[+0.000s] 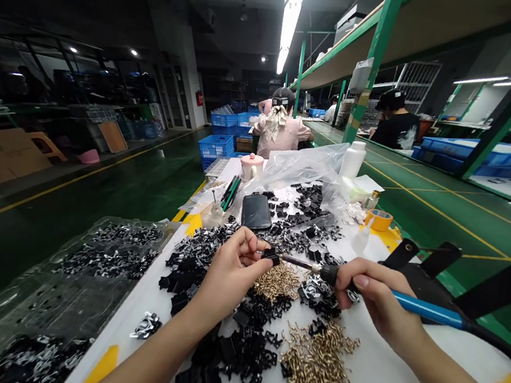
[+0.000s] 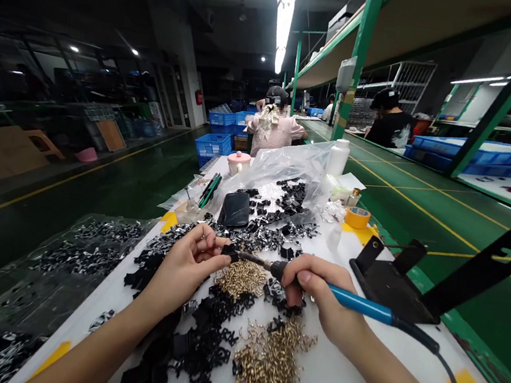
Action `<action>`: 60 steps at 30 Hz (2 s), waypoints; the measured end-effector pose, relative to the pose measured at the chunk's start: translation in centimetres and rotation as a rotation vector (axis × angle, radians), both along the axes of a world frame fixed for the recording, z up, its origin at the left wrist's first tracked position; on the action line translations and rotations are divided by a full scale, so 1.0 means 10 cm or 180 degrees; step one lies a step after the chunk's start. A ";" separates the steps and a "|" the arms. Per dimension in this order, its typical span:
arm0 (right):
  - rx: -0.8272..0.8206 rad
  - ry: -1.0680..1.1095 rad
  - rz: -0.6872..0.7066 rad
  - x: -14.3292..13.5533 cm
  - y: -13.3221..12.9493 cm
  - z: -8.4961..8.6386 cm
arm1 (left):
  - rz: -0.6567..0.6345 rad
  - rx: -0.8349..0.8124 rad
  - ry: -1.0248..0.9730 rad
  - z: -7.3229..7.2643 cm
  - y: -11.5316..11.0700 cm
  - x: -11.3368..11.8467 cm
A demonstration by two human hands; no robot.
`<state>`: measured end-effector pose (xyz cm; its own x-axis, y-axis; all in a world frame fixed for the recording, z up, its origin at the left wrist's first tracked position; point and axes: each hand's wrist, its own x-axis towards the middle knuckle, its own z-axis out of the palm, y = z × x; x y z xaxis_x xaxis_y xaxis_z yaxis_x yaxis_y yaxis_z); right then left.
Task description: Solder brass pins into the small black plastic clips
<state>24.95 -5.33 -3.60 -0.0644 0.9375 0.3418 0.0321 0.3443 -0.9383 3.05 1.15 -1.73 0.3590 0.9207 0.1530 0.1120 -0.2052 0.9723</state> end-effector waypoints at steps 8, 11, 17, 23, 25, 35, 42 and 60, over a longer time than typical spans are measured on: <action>-0.0075 0.0027 0.0086 0.04 0.00 0.01 | 0.0070 0.0474 0.0642 -0.07 0.04 -0.02; -0.0094 0.0075 0.0070 0.05 0.00 0.01 | 0.0069 0.0435 0.0637 -0.08 0.04 -0.01; -0.0060 0.0099 0.0230 0.03 0.00 -0.01 | 0.0140 0.0523 0.0804 -0.05 0.02 0.01; -0.0031 0.0092 0.0303 0.03 0.01 -0.05 | 0.0113 0.0523 0.0774 -0.03 0.00 0.02; -0.0034 0.0093 0.0321 0.04 0.00 -0.05 | 0.0088 0.0424 0.0707 -0.03 0.00 0.02; -0.0092 0.0099 0.0384 0.05 0.00 -0.06 | -0.0049 0.0088 0.0492 0.03 -0.04 0.03; -0.0051 0.0206 0.0425 0.06 0.01 -0.06 | -0.0083 -0.0017 0.0350 0.06 -0.05 0.03; -0.0023 0.0331 0.0377 0.07 0.04 -0.05 | -0.0184 -0.0149 0.0109 0.09 -0.06 0.03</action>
<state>25.66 -4.95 -4.06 -0.1392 0.9280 0.3457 -0.1058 0.3331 -0.9369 3.37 0.54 -0.87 0.4162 0.9041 0.0970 0.1345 -0.1667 0.9768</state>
